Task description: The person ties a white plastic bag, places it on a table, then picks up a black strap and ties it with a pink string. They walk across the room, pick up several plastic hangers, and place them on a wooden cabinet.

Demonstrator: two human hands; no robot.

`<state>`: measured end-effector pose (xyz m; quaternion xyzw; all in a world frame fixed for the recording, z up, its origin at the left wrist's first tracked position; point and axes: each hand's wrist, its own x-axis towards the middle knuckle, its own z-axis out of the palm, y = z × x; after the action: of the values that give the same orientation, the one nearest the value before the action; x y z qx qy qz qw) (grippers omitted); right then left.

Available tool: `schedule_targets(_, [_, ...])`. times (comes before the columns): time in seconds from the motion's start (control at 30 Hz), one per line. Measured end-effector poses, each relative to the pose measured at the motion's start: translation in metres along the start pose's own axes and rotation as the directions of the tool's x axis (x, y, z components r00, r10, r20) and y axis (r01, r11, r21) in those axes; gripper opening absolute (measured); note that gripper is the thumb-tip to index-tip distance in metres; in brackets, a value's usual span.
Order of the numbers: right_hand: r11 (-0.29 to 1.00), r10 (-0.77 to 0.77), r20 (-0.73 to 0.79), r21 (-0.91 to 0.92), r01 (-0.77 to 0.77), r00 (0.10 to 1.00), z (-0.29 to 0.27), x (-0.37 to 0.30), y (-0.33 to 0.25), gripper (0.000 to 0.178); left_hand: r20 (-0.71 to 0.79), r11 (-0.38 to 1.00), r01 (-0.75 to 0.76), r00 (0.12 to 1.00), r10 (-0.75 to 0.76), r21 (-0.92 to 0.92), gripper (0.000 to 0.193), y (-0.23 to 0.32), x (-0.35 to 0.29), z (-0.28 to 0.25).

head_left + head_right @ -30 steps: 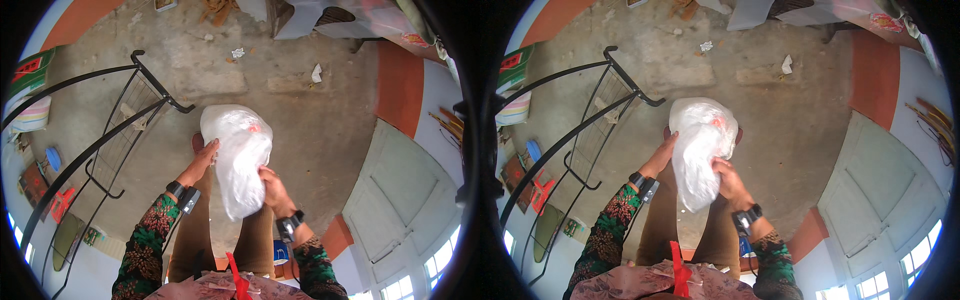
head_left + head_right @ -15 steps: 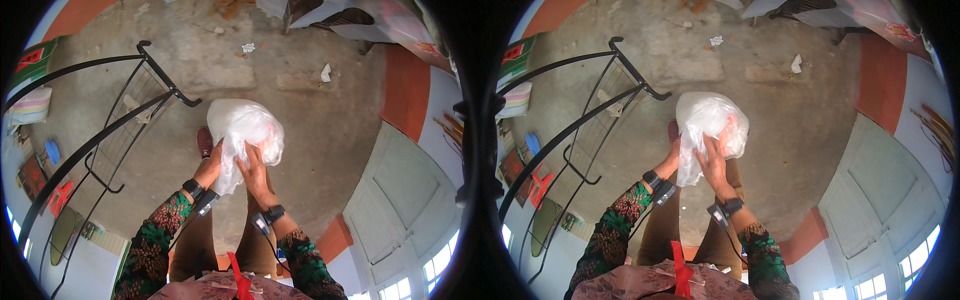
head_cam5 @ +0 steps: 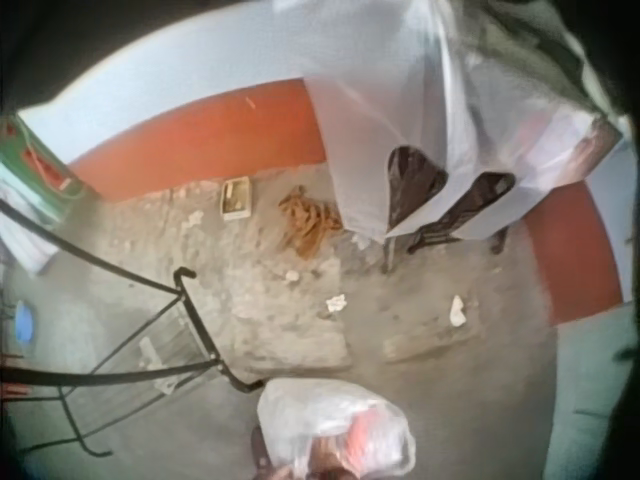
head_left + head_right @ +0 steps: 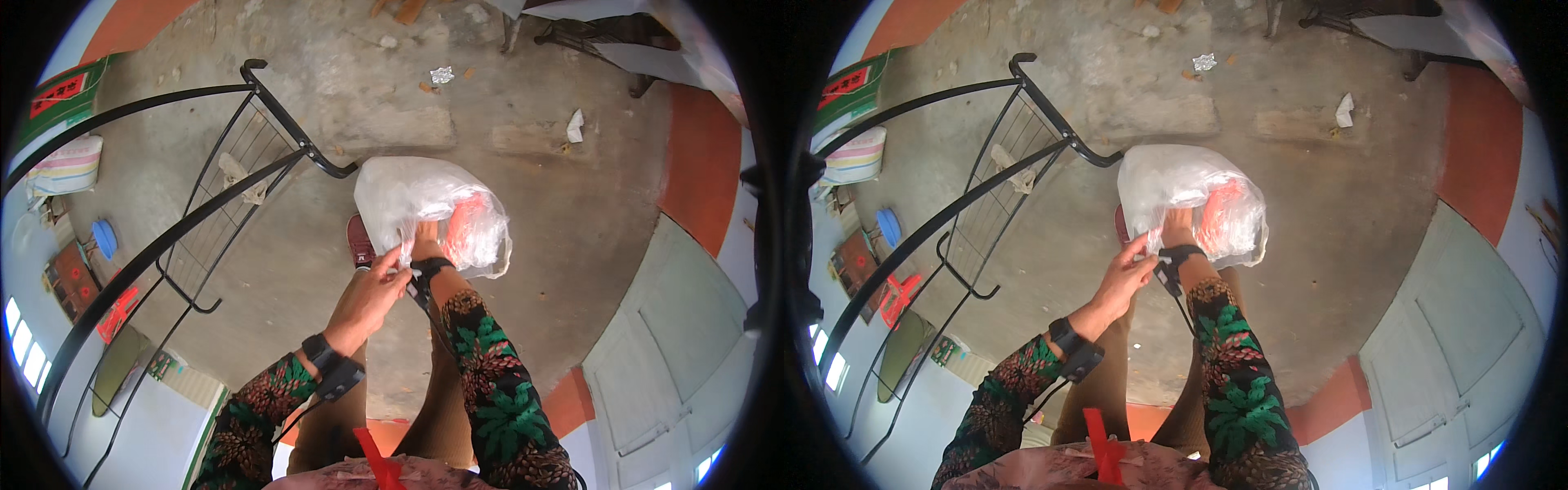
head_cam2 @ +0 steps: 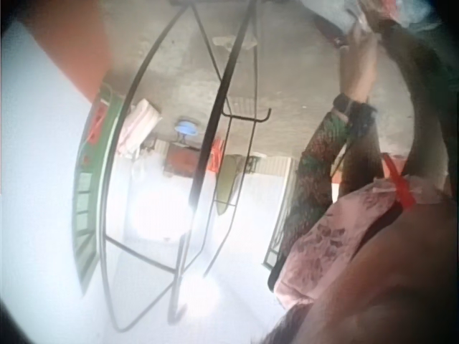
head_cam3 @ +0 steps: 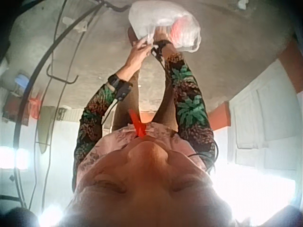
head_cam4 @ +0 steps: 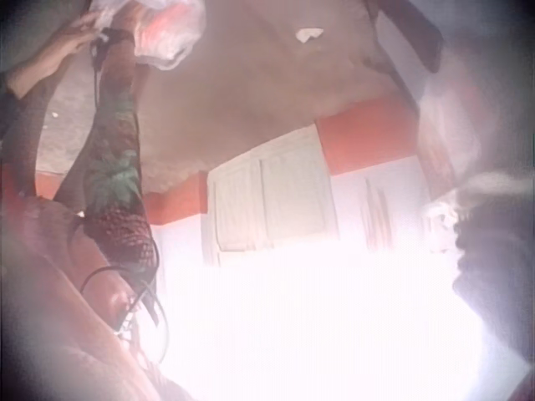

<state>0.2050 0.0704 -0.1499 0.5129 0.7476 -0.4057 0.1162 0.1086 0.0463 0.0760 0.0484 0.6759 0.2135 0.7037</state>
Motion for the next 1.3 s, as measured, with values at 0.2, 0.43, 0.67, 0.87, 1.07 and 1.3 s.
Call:
schedule_targets(0.2, [0.995, -0.023, 0.216, -0.092, 0.044, 0.976, 0.043, 0.074, 0.032, 0.028, 0.081, 0.998, -0.051, 0.996, 0.047, 0.043, 0.05, -0.002, 0.004, -0.015])
schedule_targets(0.43, [0.982, -0.19, 0.271, 0.041, 0.186, 0.944, -0.015, 0.072, 0.031, 0.031, 0.065, 0.997, 0.018, 0.998, -0.013, -0.074, 0.044, -0.011, 0.053, -0.032])
schedule_targets(0.67, [0.923, -0.212, -0.259, 0.265, 0.281, 0.942, -0.146, -0.072, 0.006, 0.024, 0.011, 0.992, -0.037, 0.999, 0.035, 0.121, 0.045, -0.014, 0.075, -0.033])
schedule_targets(0.87, [0.792, 0.519, -0.468, 0.578, -0.196, 0.715, -0.186, -0.188, 0.038, 0.026, 0.05, 0.98, -0.028, 0.999, 0.018, 0.198, 0.036, -0.014, 0.074, -0.031])
schedule_targets(1.07, [0.831, 0.432, -0.259, 0.486, -0.27, 0.864, -0.125, -0.203, 0.033, 0.043, 0.002, 0.71, -0.279, 0.931, 0.365, 0.646, 0.044, -0.034, 0.073, -0.007])
schedule_targets(1.3, [0.686, 0.519, -0.256, 0.694, -0.218, 0.815, -0.085, -0.191, 0.01, 0.026, 0.149, 0.496, -0.352, 0.903, 0.403, 0.794, 0.05, -0.045, 0.076, 0.043])
